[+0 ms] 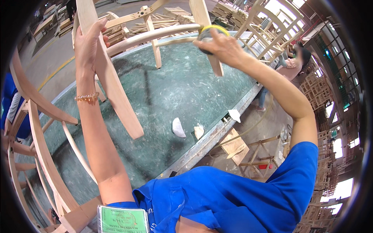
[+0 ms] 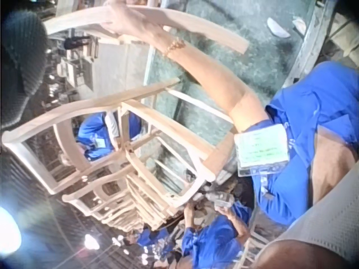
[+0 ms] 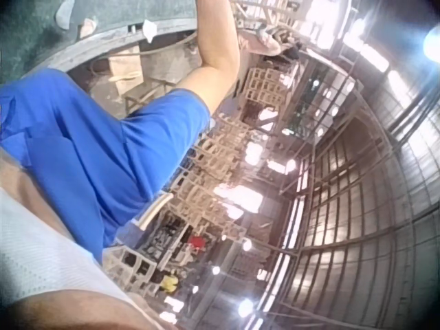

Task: The person sands the frame of a wooden chair using a handheld electric sander and a sanding block. They reposition the chair on the workbench multiple times to access different surfaces and continue sanding various parts of the chair frame.

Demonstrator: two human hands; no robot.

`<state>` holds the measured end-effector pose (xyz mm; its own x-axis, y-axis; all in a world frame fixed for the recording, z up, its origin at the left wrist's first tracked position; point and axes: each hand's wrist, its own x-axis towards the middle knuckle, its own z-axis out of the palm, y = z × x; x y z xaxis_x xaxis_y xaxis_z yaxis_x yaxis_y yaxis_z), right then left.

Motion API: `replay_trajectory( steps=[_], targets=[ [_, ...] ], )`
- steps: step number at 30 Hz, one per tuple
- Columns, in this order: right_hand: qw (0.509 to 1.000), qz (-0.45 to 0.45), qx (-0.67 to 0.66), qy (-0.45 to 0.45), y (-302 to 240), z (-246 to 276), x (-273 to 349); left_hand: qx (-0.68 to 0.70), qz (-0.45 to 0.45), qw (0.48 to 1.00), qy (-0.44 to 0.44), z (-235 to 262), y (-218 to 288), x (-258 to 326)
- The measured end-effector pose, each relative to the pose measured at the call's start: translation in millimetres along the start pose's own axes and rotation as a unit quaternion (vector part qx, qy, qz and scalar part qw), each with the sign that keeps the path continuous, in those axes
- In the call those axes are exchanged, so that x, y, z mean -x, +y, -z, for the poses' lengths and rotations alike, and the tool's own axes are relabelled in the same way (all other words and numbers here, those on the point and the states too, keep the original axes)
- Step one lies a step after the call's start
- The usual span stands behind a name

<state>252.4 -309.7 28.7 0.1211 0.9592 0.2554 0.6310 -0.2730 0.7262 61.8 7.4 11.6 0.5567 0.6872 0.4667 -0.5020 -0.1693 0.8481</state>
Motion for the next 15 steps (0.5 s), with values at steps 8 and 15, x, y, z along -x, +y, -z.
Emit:
replay_trajectory(
  steps=[8, 15],
  targets=[
    [0.999, 0.014, -0.036, -0.002, -39, -31, -30, -0.021, 0.006, 1.000, -0.010, -2, 8, 11],
    [0.999, 0.025, -0.021, 0.006, -14, -11, -1, -0.008, 0.010, 1.000, -0.009, 2, 5, 8]
  ],
)
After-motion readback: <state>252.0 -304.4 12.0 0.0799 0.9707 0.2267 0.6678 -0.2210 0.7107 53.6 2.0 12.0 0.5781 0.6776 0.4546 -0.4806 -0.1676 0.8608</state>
